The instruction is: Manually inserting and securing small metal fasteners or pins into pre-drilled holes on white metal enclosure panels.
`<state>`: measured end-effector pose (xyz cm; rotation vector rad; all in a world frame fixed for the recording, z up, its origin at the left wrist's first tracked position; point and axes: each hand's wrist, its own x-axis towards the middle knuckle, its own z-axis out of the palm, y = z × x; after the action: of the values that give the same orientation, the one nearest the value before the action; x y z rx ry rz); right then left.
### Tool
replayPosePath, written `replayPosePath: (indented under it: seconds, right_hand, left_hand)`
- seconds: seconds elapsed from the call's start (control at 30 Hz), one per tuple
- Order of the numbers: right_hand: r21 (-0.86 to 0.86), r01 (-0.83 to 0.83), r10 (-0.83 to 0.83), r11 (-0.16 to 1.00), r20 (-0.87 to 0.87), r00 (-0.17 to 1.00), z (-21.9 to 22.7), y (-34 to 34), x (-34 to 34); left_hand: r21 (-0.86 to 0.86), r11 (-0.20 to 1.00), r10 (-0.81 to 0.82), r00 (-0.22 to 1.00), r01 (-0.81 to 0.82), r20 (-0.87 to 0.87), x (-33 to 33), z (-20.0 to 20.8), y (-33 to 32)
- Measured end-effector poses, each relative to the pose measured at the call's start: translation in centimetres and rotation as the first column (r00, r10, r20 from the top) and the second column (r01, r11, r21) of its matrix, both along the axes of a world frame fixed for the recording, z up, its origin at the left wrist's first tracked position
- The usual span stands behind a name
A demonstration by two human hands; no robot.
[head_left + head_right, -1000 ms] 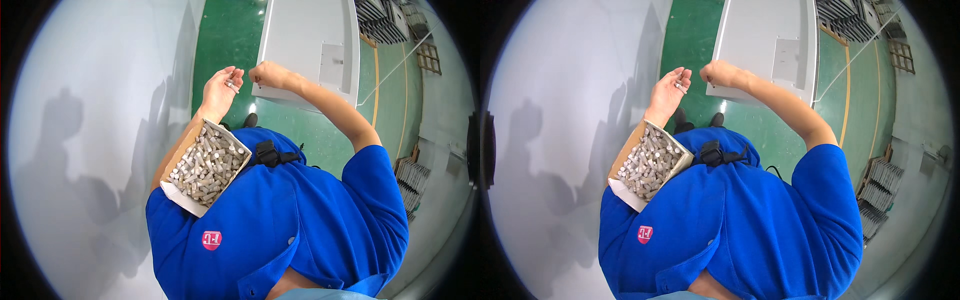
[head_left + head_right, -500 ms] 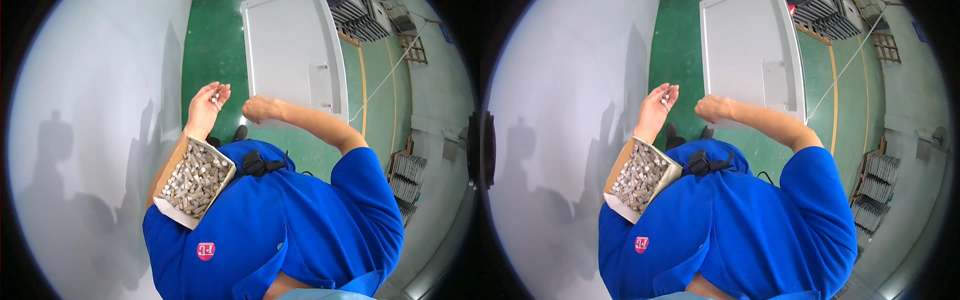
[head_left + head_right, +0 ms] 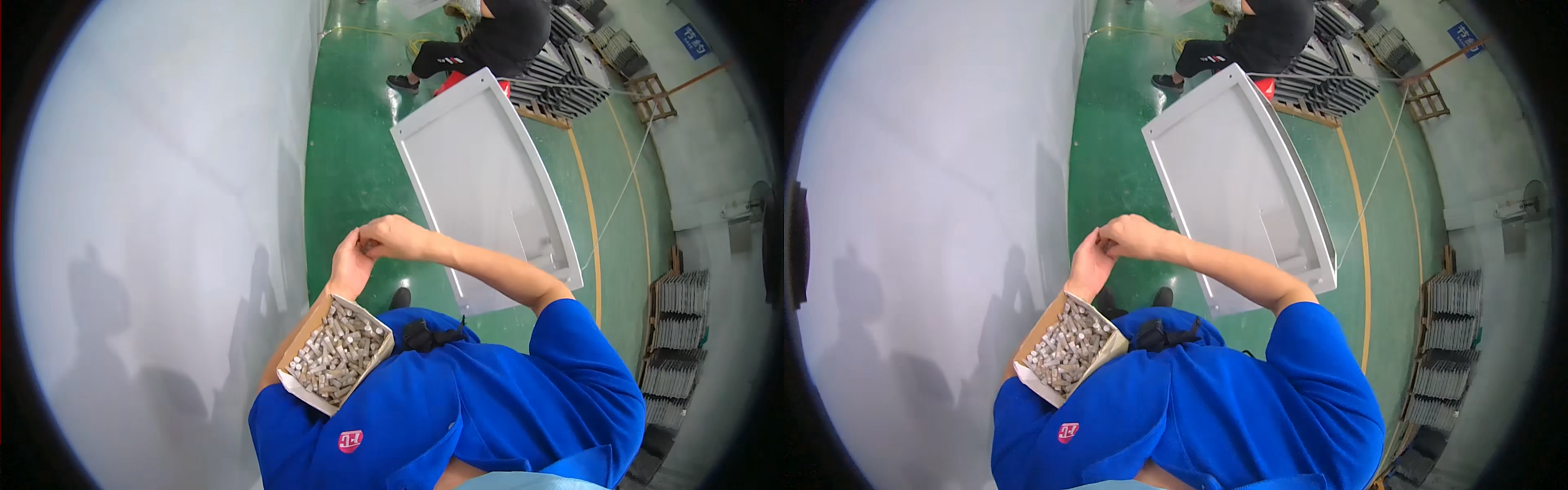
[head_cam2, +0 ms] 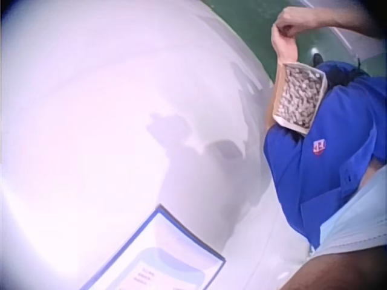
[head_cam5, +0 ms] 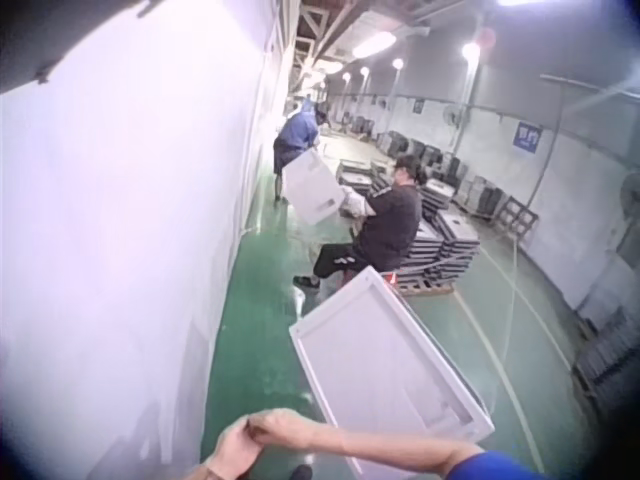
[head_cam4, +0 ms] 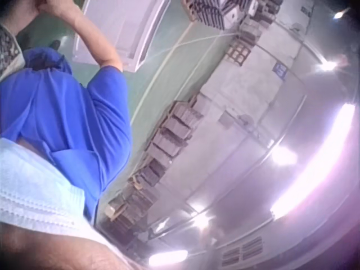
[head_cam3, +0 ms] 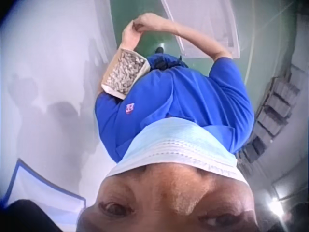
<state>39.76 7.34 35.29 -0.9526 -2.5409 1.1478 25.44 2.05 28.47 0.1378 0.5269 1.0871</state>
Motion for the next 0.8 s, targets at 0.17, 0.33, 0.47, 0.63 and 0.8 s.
replayPosePath:
  seconds: [0.17,0.33,0.47,0.63,0.8]
  right_hand:
    - [0.151,-0.031,0.008,0.988,0.149,0.989,-0.4,-0.8,-1.1]
    - [-0.064,-0.028,0.027,0.998,-0.017,0.999,0.3,0.8,-0.5]
    - [-0.643,0.028,0.009,0.766,0.054,0.998,2.5,2.7,0.2]
    - [-0.759,-0.066,-0.007,0.648,-0.092,0.996,2.5,5.8,1.2]
    - [0.158,0.107,-0.136,0.982,0.184,0.973,-3.6,12.5,4.2]
  left_hand:
    - [-0.024,1.0,-0.01,1.0,0.01,0.019,-0.2,-0.2,-0.1]
    - [0.065,0.998,-0.024,1.0,0.024,-0.01,-0.5,-0.6,0.0]
    - [0.106,0.993,-0.04,0.998,0.045,-0.055,-0.2,1.7,-0.1]
    - [0.04,0.999,0.03,0.999,-0.029,-0.027,-0.3,2.1,-0.2]
    - [-0.019,0.998,0.066,0.994,-0.068,-0.088,-0.5,1.2,-0.5]
